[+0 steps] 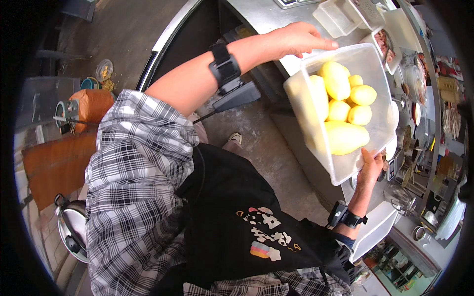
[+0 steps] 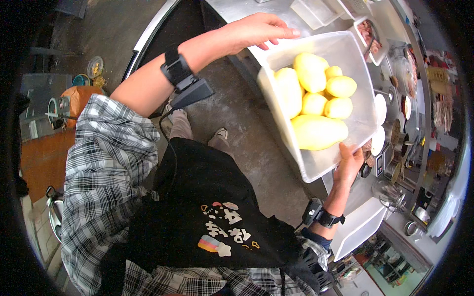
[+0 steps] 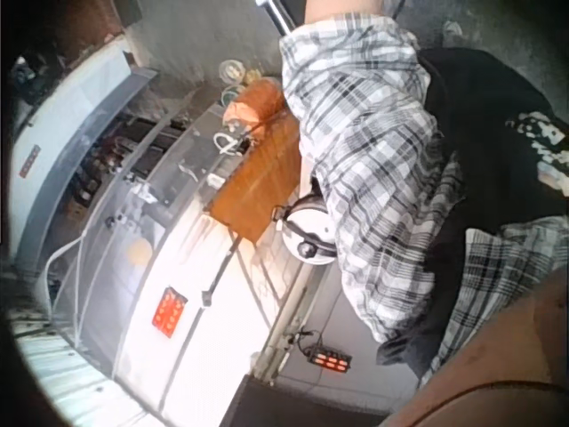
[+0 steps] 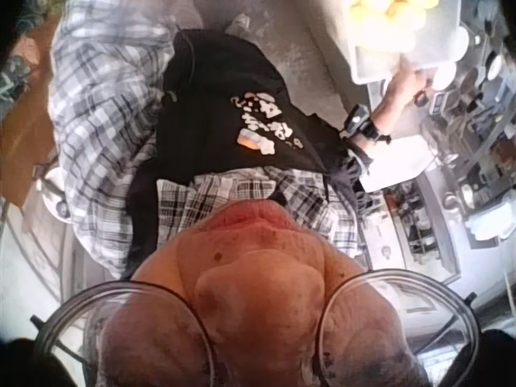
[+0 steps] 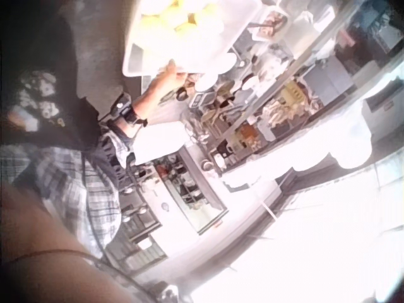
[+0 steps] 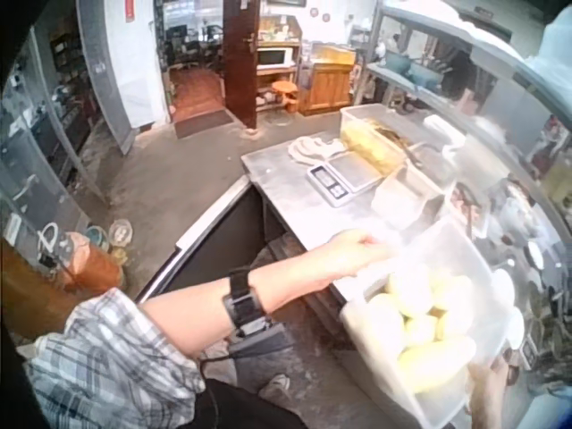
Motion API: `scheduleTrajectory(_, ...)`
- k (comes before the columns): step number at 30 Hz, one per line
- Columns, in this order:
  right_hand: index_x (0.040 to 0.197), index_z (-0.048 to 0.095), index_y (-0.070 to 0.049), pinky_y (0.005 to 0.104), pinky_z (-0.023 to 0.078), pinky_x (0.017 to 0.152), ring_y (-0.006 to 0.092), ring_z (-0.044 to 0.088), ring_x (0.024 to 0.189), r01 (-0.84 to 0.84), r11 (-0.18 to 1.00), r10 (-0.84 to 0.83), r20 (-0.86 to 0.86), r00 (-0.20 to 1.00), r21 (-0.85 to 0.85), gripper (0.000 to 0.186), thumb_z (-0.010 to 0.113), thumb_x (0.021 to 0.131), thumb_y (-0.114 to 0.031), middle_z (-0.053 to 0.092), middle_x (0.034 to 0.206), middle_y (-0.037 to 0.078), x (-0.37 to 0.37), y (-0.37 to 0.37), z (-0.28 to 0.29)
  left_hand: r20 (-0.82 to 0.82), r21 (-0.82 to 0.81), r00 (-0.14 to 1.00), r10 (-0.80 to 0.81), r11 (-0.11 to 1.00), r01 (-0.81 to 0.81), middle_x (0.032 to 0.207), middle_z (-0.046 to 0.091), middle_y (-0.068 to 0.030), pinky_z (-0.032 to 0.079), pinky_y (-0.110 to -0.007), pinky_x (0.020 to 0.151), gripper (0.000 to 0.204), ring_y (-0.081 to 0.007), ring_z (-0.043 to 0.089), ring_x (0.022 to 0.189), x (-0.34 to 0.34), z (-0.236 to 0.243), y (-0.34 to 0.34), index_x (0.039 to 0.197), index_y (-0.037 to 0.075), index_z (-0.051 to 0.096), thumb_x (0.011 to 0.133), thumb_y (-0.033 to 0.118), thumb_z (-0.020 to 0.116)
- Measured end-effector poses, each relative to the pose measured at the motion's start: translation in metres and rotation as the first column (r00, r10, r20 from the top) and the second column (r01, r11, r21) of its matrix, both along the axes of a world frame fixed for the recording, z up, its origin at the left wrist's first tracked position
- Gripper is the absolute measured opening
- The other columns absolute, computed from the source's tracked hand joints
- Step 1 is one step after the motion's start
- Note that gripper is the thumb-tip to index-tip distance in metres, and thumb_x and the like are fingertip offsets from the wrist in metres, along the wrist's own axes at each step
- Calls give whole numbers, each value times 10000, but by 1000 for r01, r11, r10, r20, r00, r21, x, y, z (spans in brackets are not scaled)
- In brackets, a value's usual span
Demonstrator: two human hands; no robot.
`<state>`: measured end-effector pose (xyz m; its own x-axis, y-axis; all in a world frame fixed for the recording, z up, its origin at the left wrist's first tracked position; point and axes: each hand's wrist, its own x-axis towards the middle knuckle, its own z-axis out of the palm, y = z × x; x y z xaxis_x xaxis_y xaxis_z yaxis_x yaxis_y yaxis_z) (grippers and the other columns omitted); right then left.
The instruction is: The person places containers of diced potatoes and whole peeled potatoes into a refrigerator, then retrieves a bowl of lettuce from another refrigerator. The person also briefly handles a basket of raw meat inside the fridge.
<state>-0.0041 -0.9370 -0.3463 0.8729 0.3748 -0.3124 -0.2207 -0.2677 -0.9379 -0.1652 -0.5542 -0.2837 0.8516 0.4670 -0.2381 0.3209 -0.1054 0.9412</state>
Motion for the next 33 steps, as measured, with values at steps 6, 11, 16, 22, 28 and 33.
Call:
scheduleTrajectory(6,1154,550,54,301,500,806,186,631,889,-23,999,23,-16,1000,-35,341,623,821,43,647,1058,122,-6,1,8,-139,298,984,-115,943,152,803,602,-60,465,-330,661,368,-174,552,733,59,-23,-6,969,-2,620,675,176,751)
scheduleTrajectory(11,1080,569,16,238,453,702,94,553,778,-52,998,49,69,996,41,264,642,827,19,617,929,30,-67,12,14,-46,277,999,-7,961,20,727,551,-22,441,-294,632,191,-102,493,694,-55,-35,-35,838,-12,564,659,9,626)
scheduleTrajectory(16,951,587,-10,195,371,571,35,460,657,-281,960,281,19,959,-7,123,641,841,-1,553,770,-36,-120,47,22,-103,53,943,315,949,-311,764,502,52,402,-212,638,217,-48,473,697,-188,-7,-55,873,26,582,676,-63,593)
scheduleTrajectory(22,1017,591,1,209,419,602,36,501,677,-448,864,488,-167,857,228,171,626,849,9,588,799,-27,-177,105,-44,-191,79,732,654,754,-652,738,446,65,345,-212,608,187,-44,417,686,-270,14,-77,774,34,514,652,-107,531)
scheduleTrajectory(28,1058,597,-1,252,502,720,98,618,801,-436,863,505,-482,716,257,218,633,844,22,663,924,29,-221,139,-183,-329,298,755,567,821,-486,679,416,38,341,-239,582,183,-71,418,663,-288,-80,-39,729,41,478,639,-115,509)
scheduleTrajectory(33,1087,582,-35,255,500,615,111,627,726,-402,910,375,-610,698,101,251,635,843,-4,663,896,28,-230,132,-288,-411,485,810,418,853,-194,672,519,-147,435,-367,599,134,-260,550,636,-256,-209,12,769,10,515,655,-25,577)
